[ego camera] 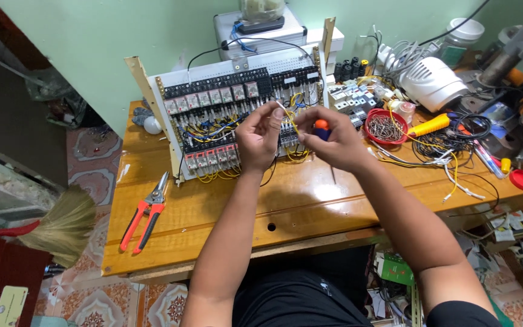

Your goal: Wiring an electrical control panel by inserting wires into terminal blocks and tightening them with a screwdriver.

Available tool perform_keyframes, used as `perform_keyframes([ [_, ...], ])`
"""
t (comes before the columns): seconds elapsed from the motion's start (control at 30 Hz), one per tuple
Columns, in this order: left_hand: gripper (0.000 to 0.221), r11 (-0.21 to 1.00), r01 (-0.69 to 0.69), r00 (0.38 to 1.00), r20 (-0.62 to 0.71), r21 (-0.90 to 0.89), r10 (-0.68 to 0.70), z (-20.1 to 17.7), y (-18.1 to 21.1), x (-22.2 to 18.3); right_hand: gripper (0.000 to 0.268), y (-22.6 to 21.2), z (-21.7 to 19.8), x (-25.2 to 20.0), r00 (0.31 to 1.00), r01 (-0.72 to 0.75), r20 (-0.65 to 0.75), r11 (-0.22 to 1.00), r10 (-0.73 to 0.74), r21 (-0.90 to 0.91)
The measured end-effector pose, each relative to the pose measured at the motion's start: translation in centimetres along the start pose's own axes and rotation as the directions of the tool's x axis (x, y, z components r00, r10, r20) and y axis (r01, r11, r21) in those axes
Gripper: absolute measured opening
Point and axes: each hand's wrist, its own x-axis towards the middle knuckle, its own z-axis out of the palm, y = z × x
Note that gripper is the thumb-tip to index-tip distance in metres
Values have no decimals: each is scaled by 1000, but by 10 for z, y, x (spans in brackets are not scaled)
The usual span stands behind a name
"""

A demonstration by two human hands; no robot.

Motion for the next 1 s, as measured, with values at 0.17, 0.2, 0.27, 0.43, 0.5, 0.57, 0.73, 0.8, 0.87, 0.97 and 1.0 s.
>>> perform_keyframes([
  [0.17,19,981,126,992,7,-145,-126,-1,-3,0,27,18,26,3,995,-95,-17,974,100,205],
  [0.2,20,971,148,989,11,-186,-149,-1,-2,1,26,23,29,2,992,-118,-9,958,125,261],
  [0.27,19,971,152,988,5,-185,-154,-2,-8,0,23,33,31,0,987,-153,6,928,160,341],
  [0.43,19,967,169,985,-6,-189,-173,-2,-15,-1,23,25,21,9,991,-127,-11,979,130,160],
  [0.5,18,968,184,982,4,-173,-186,-5,-23,-1,20,27,16,15,986,-144,-38,951,160,272],
  [0.57,18,968,192,981,11,-163,-193,-5,-20,-1,19,24,12,26,992,-110,-28,948,124,297],
  [0.73,14,959,232,972,60,-160,-226,-3,-21,-2,16,26,10,41,999,-33,-10,940,39,339],
  [0.8,13,952,282,957,113,-121,-269,-1,-21,-2,14,30,12,41,1000,-16,-17,941,23,338],
  [0.87,13,950,296,950,132,-98,-283,-2,-35,-5,14,36,10,36,999,-29,-20,938,38,347],
  [0.97,13,944,323,937,159,-63,-310,-4,-45,-9,13,41,10,30,998,-32,-46,936,52,350],
  [1.0,14,941,335,932,164,-52,-323,-4,-47,-10,14,42,10,29,997,-23,-65,938,48,345],
])
